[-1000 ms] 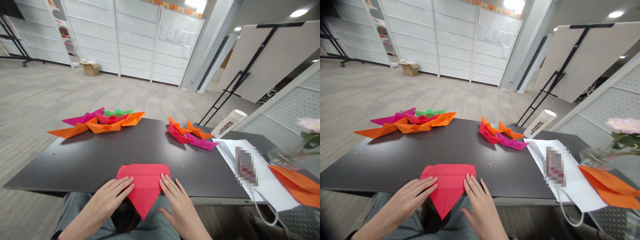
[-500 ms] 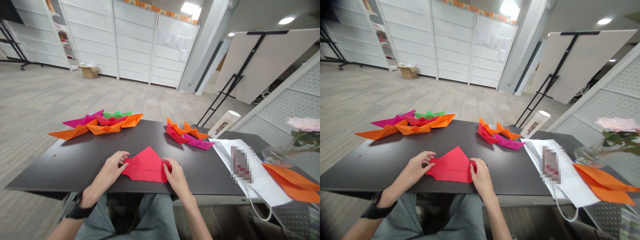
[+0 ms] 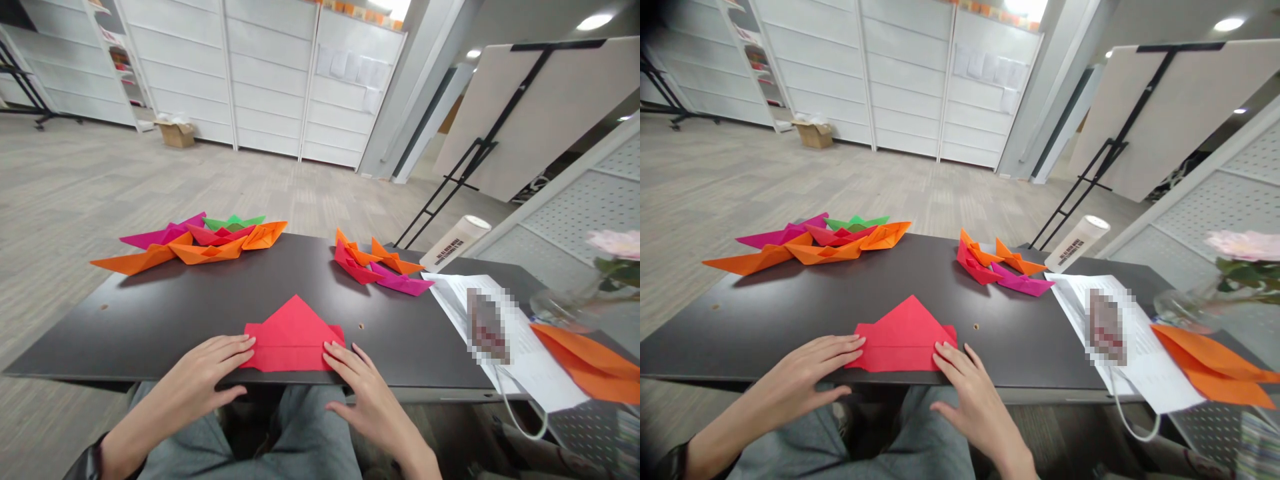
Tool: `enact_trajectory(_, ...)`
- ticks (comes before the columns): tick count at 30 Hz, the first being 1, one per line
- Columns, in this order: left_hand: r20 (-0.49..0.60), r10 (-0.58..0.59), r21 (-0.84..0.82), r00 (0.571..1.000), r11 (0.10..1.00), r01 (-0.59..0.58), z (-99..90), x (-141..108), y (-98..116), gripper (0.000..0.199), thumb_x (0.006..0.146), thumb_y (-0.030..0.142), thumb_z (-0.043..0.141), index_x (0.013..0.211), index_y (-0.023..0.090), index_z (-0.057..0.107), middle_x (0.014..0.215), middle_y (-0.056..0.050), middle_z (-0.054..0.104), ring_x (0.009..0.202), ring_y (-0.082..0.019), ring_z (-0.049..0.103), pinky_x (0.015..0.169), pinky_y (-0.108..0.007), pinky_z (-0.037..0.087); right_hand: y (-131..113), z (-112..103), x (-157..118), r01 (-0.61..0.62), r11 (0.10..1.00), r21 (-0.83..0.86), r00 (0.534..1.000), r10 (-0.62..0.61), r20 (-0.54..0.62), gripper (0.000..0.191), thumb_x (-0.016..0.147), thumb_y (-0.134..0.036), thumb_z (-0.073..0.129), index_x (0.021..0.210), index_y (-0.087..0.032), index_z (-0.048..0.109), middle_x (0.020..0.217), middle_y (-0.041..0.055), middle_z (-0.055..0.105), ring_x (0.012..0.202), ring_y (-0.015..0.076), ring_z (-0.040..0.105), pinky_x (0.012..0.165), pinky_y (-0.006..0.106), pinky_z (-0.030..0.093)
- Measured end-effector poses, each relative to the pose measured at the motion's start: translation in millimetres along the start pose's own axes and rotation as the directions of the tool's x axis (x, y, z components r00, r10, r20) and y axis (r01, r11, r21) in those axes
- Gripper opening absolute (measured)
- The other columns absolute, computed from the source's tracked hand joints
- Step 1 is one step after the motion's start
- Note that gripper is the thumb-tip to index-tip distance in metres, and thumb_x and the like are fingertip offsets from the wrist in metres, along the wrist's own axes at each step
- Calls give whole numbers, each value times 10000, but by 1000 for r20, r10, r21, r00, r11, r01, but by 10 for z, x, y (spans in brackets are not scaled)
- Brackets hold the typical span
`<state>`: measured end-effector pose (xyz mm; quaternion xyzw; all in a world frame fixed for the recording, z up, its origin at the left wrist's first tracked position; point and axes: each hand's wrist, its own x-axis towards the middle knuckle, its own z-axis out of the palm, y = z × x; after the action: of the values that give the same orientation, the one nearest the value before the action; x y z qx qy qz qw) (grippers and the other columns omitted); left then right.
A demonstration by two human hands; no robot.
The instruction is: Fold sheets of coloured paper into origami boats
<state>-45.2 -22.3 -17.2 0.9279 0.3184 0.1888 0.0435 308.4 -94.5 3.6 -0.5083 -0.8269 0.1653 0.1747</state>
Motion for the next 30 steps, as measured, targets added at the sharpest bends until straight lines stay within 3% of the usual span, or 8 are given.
enact_trajectory(4, -18, 9, -95, 1000, 995, -11, -30, -39, 23, 169, 946, 290, 600, 1088, 259, 687, 1160, -15, 741, 1075, -189, 682, 952, -316, 528, 15, 42, -71, 8, 993, 116, 996, 2, -87, 293, 966, -165, 523, 1196, -284, 659, 1236, 49, 695, 1147, 202, 630, 1029, 419, 471)
enact_trajectory(7, -37, -122, -199, 992, 973, 113, -61, 57, 73, 186, 997, 288, 499, 992, 241, 679, 1018, -16, 750, 952, -172, 694, 866, -286, 530, 42, 67, 36, -79, 972, 222, 975, 122, -185, 211, 982, -209, 504, 1032, -250, 705, 1009, 49, 737, 955, 200, 671, 867, 352, 530)
enact_trajectory(11, -92, -380, -237, 920, 906, 350, -11, 230, 100, 198, 975, 307, 501, 841, 212, 612, 836, -13, 671, 771, -168, 648, 698, -269, 520, 89, 132, 251, -228, 934, 276, 914, 302, -270, 181, 941, -257, 558, 1046, -218, 700, 885, 43, 700, 796, 197, 656, 762, 320, 548)
enact_trajectory(15, -229, -419, -173, 879, 906, 387, 116, 279, 76, 208, 942, 307, 529, 760, 208, 547, 837, -32, 633, 811, -205, 613, 727, -318, 522, 106, 209, 323, -269, 935, 230, 874, 338, -348, 237, 914, -218, 564, 1126, -208, 671, 907, 46, 620, 763, 182, 625, 779, 317, 555)
enact_trajectory(19, -285, -298, -34, 911, 953, 301, 182, 310, 211, 186, 984, 240, 467, 1024, 189, 642, 1101, -87, 675, 1050, -233, 624, 930, -384, 502, 48, 209, 325, -256, 957, 136, 874, 290, -391, 230, 905, -153, 557, 1089, -228, 672, 1022, 74, 596, 930, 214, 629, 886, 368, 538)
enact_trajectory(23, -92, -13, 86, 996, 996, 21, 225, 429, 465, 421, 989, 303, 496, 1404, 232, 512, 1436, -64, 567, 1326, -243, 510, 1085, -403, 435, -204, 225, 404, -222, 974, -36, 904, 191, -382, 352, 899, -48, 486, 1110, -244, 688, 1188, 104, 627, 1118, 270, 593, 942, 464, 504)
enact_trajectory(27, 5, 46, 125, 999, 991, -46, 266, 463, 544, 513, 972, 392, 526, 1454, 229, 463, 1495, -60, 509, 1355, -254, 493, 1092, -413, 451, -529, 343, 451, -36, 998, -45, 978, 27, -205, 447, 954, -153, 508, 1395, -225, 521, 1441, 85, 549, 1338, 248, 487, 1119, 483, 400)
enact_trajectory(30, 4, 35, 91, 999, 995, -35, 259, 426, 513, 518, 979, 358, 518, 1474, 231, 436, 1504, -53, 499, 1372, -238, 477, 1110, -399, 441, -567, 357, 359, -28, 998, -51, 996, 23, -86, 581, 953, -237, 554, 1505, -204, 378, 1533, 76, 444, 1419, 242, 408, 1174, 487, 350)
